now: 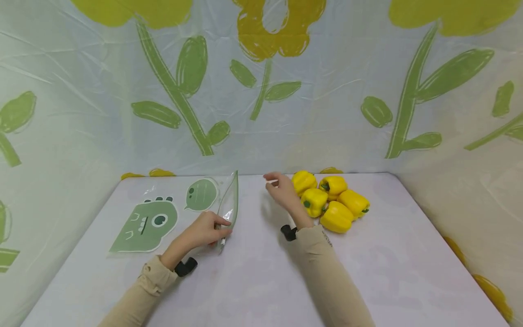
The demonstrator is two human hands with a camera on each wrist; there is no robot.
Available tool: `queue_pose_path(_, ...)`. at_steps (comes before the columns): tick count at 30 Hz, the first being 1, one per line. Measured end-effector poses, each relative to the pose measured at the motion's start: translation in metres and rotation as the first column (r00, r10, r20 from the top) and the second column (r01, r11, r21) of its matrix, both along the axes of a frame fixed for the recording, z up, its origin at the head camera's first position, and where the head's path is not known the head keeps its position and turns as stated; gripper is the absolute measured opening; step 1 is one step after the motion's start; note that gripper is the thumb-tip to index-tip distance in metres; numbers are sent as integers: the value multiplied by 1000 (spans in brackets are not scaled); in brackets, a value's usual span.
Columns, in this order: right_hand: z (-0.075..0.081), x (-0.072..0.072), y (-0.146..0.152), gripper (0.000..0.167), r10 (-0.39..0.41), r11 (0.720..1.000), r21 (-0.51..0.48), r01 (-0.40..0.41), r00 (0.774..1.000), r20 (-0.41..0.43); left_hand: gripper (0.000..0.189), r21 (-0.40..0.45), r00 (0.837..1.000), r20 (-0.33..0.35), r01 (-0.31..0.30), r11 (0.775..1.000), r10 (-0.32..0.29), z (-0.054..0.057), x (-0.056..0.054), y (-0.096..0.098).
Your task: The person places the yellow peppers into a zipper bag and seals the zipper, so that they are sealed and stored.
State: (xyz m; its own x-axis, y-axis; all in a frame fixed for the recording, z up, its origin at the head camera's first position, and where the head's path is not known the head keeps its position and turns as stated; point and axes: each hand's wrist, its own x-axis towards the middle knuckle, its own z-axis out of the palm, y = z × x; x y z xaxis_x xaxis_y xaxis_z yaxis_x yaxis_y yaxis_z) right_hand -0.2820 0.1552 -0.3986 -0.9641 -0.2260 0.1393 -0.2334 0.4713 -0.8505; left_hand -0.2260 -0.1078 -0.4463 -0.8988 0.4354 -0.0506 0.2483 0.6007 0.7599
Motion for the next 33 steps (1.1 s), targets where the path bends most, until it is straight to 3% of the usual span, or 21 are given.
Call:
queue_pose_path(3,16,-12,27,39,-122,982,132,134,988,-93,36,5,1000,0,-2,1000,2,0,0,1)
queue_pose_path(6,25,-22,50,48,-168,959,223,176,984,-53,36,7,1000,-4,-5,1000,5,0,0,2)
queue_pose_path(10,26,-32,67,58,-165,935,329,134,984,66,35,10,1000,-13,-11,1000,11,-1,0,3)
queue_pose_path(16,22,-36,70,63,-117,893,450,14,972,203,34,10,1000,-22,-10,1000,11,-1,1,4)
queue_pose_path(25,13,-38,45,69,-26,889,453,-65,981,192,35,13,1000,-9,-3,1000,3,0,1,4)
queue_pose_path(33,-5,-24,25,71,30,939,334,-87,985,172,35,9,1000,-2,-3,1000,3,0,2,4)
